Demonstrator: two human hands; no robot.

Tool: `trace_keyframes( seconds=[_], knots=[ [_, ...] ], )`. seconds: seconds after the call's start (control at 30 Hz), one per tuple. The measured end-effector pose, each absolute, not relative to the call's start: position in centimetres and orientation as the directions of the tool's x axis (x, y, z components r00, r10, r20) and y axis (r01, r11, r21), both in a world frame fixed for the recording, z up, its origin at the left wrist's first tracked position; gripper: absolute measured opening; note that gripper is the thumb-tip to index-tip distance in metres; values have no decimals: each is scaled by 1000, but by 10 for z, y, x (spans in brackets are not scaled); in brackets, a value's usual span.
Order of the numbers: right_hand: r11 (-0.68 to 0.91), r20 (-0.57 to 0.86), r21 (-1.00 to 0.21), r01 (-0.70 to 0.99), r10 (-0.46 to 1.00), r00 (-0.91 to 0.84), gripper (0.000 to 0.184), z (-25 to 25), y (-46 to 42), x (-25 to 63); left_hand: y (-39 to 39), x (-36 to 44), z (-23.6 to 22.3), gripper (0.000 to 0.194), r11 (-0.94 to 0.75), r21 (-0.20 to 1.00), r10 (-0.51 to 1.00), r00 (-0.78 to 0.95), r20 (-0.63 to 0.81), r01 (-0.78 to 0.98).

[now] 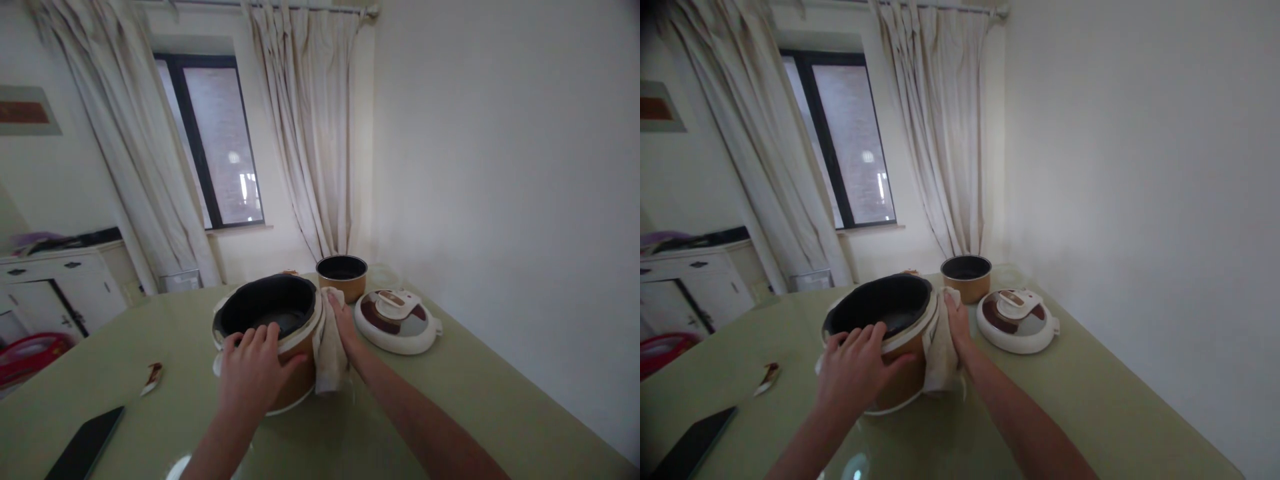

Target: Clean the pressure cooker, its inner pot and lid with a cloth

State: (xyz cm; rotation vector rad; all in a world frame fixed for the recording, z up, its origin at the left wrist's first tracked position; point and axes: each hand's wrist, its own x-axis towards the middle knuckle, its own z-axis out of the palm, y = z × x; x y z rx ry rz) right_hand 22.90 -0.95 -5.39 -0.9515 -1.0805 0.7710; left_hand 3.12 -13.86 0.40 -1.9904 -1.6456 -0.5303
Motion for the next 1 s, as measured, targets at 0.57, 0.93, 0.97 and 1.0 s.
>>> trace_keyframes(
  seconds=[0.57,0.93,0.97,1.0],
  knots=[
    [619,675,-737,271,649,352,36,-75,-60,194,-113,-32,10,70,-466,-72,756,439,486,882],
    [890,867,135,436,106,-486,46,-137,-71,212,-108,-38,3,50,-387,-60,809,371,456,920],
    [898,833,173,405,87,-547,41,-147,-71,217,-109,-35,3,48,-385,-56,807,365,463,921],
    [904,814,187,384,77,-576,38,-151,-70,221,-111,-30,3,47,-378,-52,807,356,472,924]
  ],
)
